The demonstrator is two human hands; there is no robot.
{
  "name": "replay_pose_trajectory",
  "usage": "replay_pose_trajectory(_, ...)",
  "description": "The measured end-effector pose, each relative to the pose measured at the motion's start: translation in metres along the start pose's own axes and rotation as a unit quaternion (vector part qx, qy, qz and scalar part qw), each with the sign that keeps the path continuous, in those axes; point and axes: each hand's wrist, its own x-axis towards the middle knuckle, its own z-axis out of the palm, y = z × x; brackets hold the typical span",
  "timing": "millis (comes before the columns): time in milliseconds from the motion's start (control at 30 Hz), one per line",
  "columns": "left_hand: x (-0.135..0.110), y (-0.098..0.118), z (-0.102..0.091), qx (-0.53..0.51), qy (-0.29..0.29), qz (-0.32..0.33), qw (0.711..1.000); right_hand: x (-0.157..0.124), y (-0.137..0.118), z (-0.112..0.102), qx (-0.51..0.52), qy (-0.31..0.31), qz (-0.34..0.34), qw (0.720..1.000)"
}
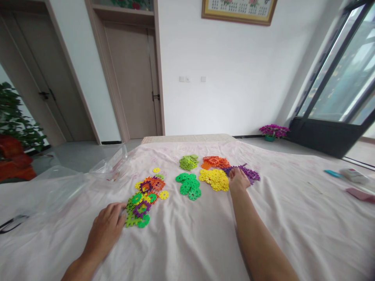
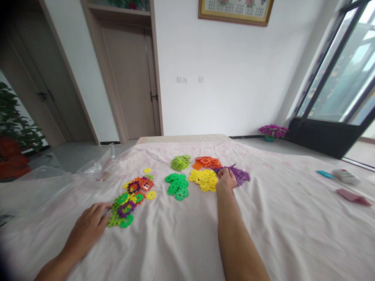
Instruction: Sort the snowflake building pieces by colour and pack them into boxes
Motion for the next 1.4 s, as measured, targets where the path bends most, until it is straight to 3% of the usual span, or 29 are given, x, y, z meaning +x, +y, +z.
replay_pose_trajectory(100,0.000,0.000,0.000,-0.002,0.000,0.002,1.000,0.002,-0.009,0.001,0.033,0.045,0.026,0.998)
replay_pose_trajectory(233,0.001,0.003,-0.004,0.000,-0.008,-0.005,1.000,-0.011,-0.015,0.011,0.052,0.027,0.056,0.997)
replay_pose_trajectory(367,-0.001,0.016,-0.012,0.014,-0.024,-0.015,1.000,-0.042,-0.013,0.030,0.015,-0.070,0.054,0.996)
replay_pose_trajectory(467,-0.002,0.026,-0.017,0.010,-0.031,0.004,0.999,-0.080,-0.006,0.046,-0.064,-0.213,0.040,0.974)
replay_pose_trajectory(533,-0.002,0.031,-0.017,-0.006,-0.034,0.016,0.999,-0.110,0.002,0.054,-0.140,-0.334,0.026,0.932)
replay_pose_trajectory(633,-0.002,0.032,-0.016,-0.052,-0.039,0.042,0.997,-0.157,0.015,0.058,-0.257,-0.492,-0.007,0.832)
replay_pose_trajectory(700,-0.001,0.031,-0.016,-0.088,-0.047,0.066,0.993,-0.186,0.022,0.057,-0.321,-0.560,-0.056,0.762)
replay_pose_trajectory(800,0.001,0.029,-0.016,-0.118,-0.058,0.081,0.988,-0.218,0.023,0.051,-0.393,-0.606,-0.168,0.671)
replay_pose_trajectory(867,0.002,0.028,-0.017,-0.120,-0.055,0.075,0.988,-0.231,0.020,0.047,-0.446,-0.611,-0.207,0.621)
replay_pose_trajectory(1000,0.002,0.029,-0.017,-0.119,-0.040,0.086,0.988,-0.240,0.018,0.043,-0.523,-0.606,-0.222,0.557)
replay_pose_trajectory(1167,0.000,0.033,-0.014,-0.090,-0.063,0.125,0.986,-0.242,0.021,0.044,-0.542,-0.598,-0.178,0.563)
replay_pose_trajectory(1400,0.010,0.051,-0.011,-0.097,-0.052,0.078,0.991,-0.243,0.023,0.042,-0.505,-0.602,-0.173,0.593)
